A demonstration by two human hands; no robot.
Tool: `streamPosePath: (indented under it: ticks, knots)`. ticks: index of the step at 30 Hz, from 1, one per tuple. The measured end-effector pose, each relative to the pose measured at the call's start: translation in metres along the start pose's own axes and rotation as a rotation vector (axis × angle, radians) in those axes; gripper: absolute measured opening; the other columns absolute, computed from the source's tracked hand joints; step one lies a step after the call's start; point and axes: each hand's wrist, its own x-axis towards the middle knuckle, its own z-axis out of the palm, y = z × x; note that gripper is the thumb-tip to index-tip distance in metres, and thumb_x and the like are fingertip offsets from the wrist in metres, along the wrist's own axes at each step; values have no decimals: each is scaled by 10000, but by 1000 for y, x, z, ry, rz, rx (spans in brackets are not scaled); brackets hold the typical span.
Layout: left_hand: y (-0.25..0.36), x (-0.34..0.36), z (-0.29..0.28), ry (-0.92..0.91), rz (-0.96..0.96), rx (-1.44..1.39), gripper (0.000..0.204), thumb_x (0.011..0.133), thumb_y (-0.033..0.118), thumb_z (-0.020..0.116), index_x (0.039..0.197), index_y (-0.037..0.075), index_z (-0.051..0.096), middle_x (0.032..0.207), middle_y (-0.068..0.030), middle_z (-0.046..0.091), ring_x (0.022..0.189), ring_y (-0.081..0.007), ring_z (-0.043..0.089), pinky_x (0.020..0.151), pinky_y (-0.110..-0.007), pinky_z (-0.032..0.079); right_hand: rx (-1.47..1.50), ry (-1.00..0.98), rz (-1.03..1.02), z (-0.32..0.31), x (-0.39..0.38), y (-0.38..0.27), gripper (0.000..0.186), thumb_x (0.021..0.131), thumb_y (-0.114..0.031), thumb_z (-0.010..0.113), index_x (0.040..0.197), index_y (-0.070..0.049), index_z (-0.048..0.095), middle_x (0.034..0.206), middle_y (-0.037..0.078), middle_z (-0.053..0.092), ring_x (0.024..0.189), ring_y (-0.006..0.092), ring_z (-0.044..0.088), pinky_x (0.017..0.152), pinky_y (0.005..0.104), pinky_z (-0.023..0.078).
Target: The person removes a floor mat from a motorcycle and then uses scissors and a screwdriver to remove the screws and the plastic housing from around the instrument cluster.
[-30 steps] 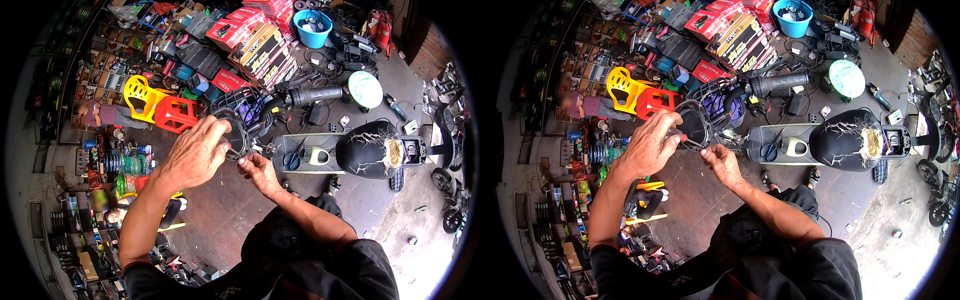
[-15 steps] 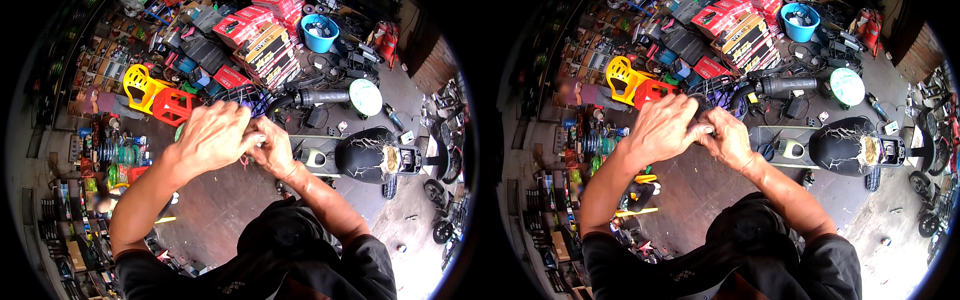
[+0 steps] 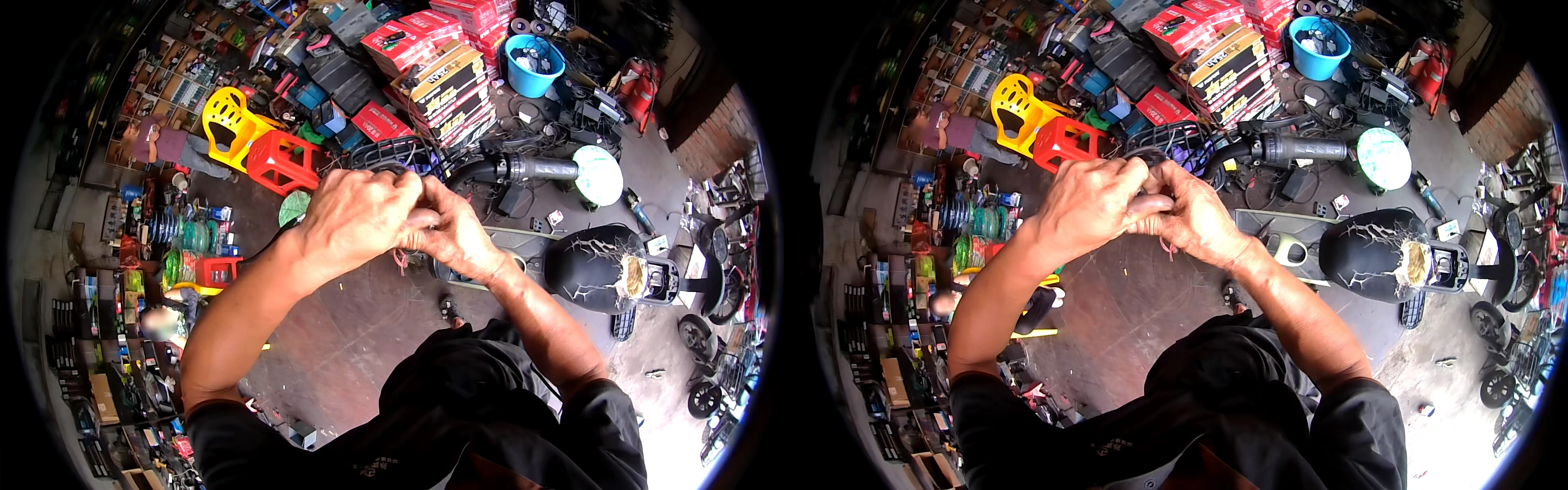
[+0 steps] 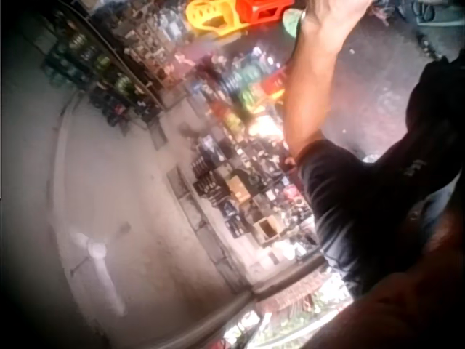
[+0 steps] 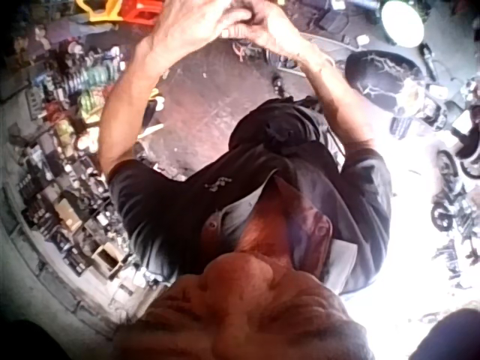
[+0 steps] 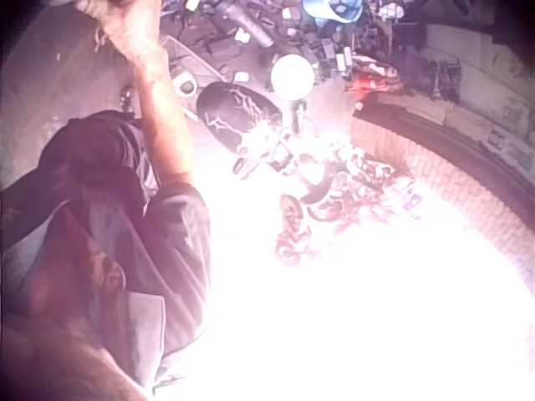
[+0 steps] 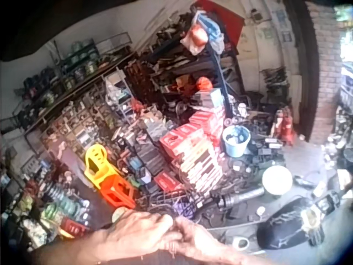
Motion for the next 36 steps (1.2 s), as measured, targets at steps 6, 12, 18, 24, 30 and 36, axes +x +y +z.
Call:
streamPosePath:
  ticks: [6,12,18,24,30,36]
  knots:
    - [11,1,-14,-4,-9,-49,307,833,294,666,951,54,517,887,-124,579,799,-328,601,645,-438,483,-250,-27,-349,-13,6,10,186,864,-203,703,962,-50,666,828,34,573,724,169,639,559,290,509]
    - [2,-6,-8,-56,-65,-102,292,822,282,684,899,48,528,838,-133,599,742,-338,617,605,-453,480,-160,-15,-144,2,-1,-6,253,863,-174,707,1011,-10,584,905,58,615,716,138,624,531,283,509]
    - [10,0,-12,2,-46,-17,347,848,368,646,969,64,528,880,-118,591,814,-336,614,623,-450,480,-348,-22,-382,-7,4,2,157,881,-183,682,913,-39,626,915,51,627,783,175,637,580,300,531]
    - [0,-9,-5,11,-4,-157,203,889,228,612,973,70,517,850,-116,579,761,-347,606,620,-456,474,-142,-64,-131,6,-1,-13,255,887,-167,679,1028,0,548,952,68,619,830,144,611,647,314,536]
    - [5,-8,-2,71,-3,-118,193,875,172,603,1001,59,509,892,-126,591,797,-349,598,644,-455,481,-226,-16,-177,-7,3,-5,227,847,-160,724,986,-31,599,959,66,633,902,132,597,800,309,502]
    - [3,-10,5,122,55,-129,237,849,177,622,1024,61,510,896,-116,586,836,-339,596,666,-450,489,-95,9,-112,12,-1,-20,268,834,-189,742,985,-14,608,955,75,610,973,169,589,855,331,489]
